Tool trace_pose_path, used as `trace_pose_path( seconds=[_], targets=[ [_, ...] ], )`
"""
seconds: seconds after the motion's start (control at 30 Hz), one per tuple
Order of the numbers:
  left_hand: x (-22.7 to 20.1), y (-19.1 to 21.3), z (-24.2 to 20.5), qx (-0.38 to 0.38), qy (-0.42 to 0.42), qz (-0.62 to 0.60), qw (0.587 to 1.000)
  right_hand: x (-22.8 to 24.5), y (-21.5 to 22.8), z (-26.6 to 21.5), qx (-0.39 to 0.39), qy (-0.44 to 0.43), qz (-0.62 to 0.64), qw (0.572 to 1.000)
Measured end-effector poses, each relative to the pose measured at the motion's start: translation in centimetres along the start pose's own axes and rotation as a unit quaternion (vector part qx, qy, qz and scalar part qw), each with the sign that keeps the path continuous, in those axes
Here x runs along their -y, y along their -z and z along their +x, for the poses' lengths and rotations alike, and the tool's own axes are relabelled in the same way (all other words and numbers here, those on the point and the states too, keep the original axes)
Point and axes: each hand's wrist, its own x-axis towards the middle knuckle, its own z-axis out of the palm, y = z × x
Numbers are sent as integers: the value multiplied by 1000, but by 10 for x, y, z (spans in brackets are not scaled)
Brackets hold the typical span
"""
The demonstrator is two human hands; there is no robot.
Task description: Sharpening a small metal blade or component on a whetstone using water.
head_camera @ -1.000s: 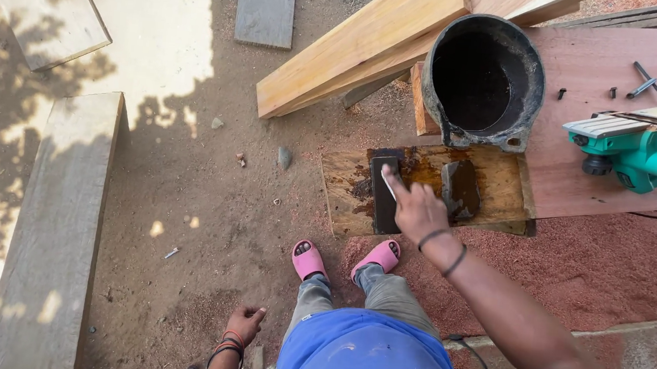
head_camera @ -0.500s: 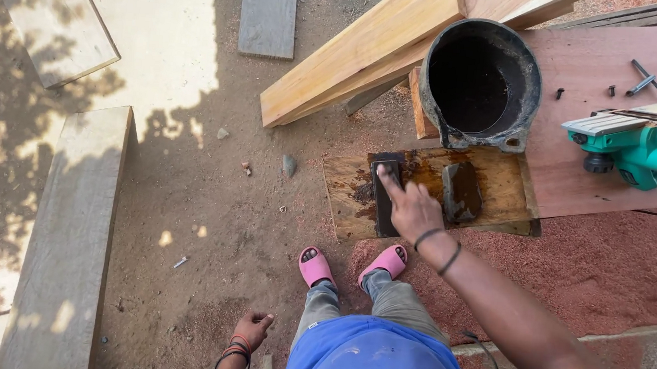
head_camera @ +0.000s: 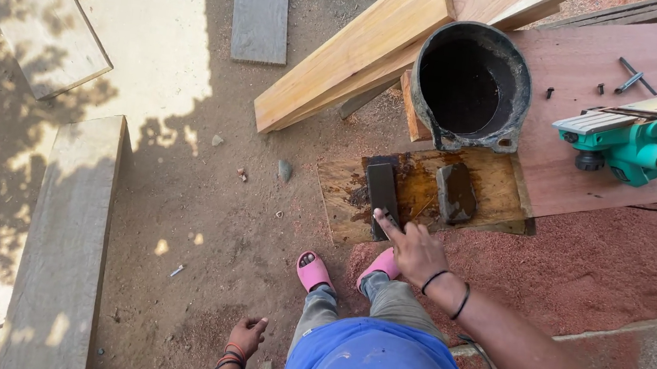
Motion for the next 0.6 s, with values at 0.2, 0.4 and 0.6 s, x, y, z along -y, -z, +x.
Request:
trace_pose_path(
  seconds=[0.2, 0.4, 0.6],
  targets=[
    [6, -7, 2, 23, -42, 78, 996, -11, 5, 71, -130, 3, 4, 992],
    [5, -5, 10, 19, -66, -26, 997, 4, 9, 4, 18, 3, -5, 1000],
    [9, -5, -2, 20, -37, 88, 995, -5, 6, 64, -151, 10, -15, 988]
  ],
)
